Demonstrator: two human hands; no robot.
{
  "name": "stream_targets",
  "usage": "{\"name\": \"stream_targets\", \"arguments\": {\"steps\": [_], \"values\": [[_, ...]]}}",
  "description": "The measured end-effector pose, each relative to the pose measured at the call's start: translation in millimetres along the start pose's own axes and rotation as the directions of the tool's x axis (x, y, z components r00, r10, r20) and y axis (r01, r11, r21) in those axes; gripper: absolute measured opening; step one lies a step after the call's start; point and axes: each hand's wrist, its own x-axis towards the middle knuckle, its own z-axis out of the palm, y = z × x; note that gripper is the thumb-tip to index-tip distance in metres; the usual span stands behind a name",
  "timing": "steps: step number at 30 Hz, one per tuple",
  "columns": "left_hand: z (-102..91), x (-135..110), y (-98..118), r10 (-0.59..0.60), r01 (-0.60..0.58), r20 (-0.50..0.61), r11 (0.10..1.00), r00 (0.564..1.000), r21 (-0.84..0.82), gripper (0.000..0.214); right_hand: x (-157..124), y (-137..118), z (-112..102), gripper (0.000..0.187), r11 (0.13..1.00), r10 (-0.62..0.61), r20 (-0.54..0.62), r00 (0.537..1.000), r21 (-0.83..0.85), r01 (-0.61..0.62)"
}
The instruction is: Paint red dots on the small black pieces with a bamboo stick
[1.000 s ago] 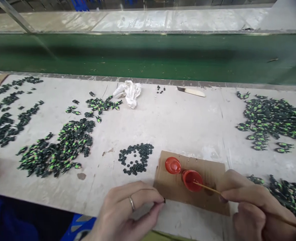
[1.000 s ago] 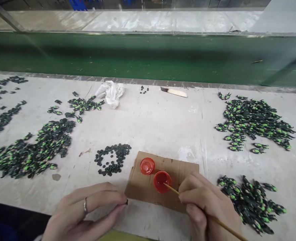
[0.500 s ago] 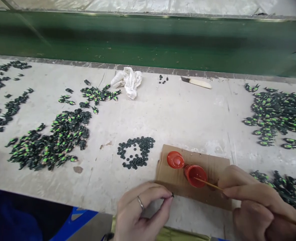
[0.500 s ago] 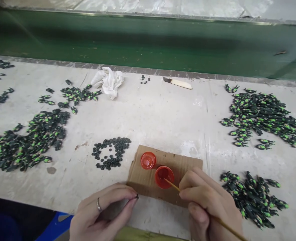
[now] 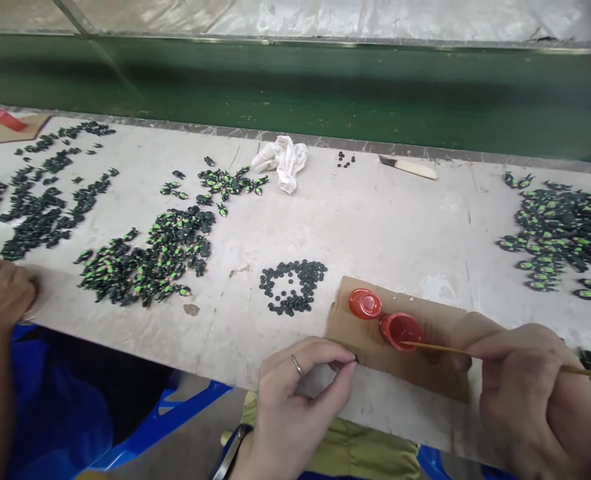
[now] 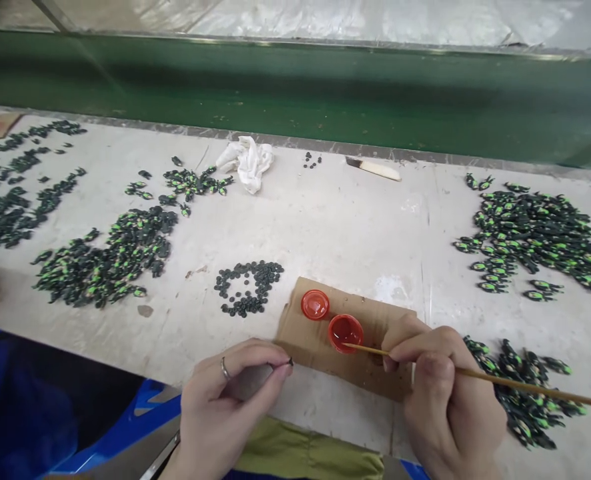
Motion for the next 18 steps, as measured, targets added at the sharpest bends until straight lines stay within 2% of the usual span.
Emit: {"name": "stream_targets", "arguments": {"steps": [3,5,7,9,10,11,13,16,18], "values": [[1.7,-1.8,4.0,-0.121,0.119,-0.019,0.990,0.992,-0.077,0.023,-3.5,-1.0,2.7,0.039,0.996,0.076,-0.044,0.996,0.043,-0.074],[5.8,-3.1,7.9,-0.244,0.234,-0.019,0.946,0.969,-0.223,0.024,-2.3,1.6,1.4,0.038,0.990,0.097,-0.071,0.993,0.112,-0.089],[12.3,-3.9,12.2,-0.393,0.358,0.010,0.827,0.920,-0.433,0.019,0.3,5.9,-1.1,0.031,0.971,0.121,-0.111,0.986,0.218,-0.095],[19.6,-4.2,15.6,-0.518,0.451,0.081,0.646,0.852,-0.615,0.009,1.2,9.8,-2.8,0.025,0.938,0.163,-0.148,0.975,0.329,-0.107],[23.0,-4.2,16.8,-0.556,0.482,0.125,0.561,0.821,-0.673,0.012,0.2,11.0,-2.7,0.024,0.922,0.184,-0.152,0.971,0.370,-0.116],[25.9,-4.1,17.6,-0.579,0.509,0.172,0.491,0.797,-0.707,0.018,-1.9,11.5,-2.0,0.024,0.909,0.204,-0.150,0.967,0.396,-0.130],[30.3,-3.9,18.1,-0.595,0.549,0.242,0.412,0.767,-0.727,0.025,-8.6,10.9,1.3,0.027,0.892,0.211,-0.125,0.970,0.430,-0.139],[33.7,-3.8,17.6,-0.599,0.584,0.287,0.386,0.748,-0.714,0.028,-19.2,9.3,7.0,0.029,0.876,0.154,-0.064,0.986,0.471,-0.107],[34.9,-3.9,17.3,-0.606,0.598,0.293,0.390,0.739,-0.700,0.028,-23.5,10.2,8.6,0.024,0.899,0.119,-0.006,0.993,0.425,-0.105]]}}
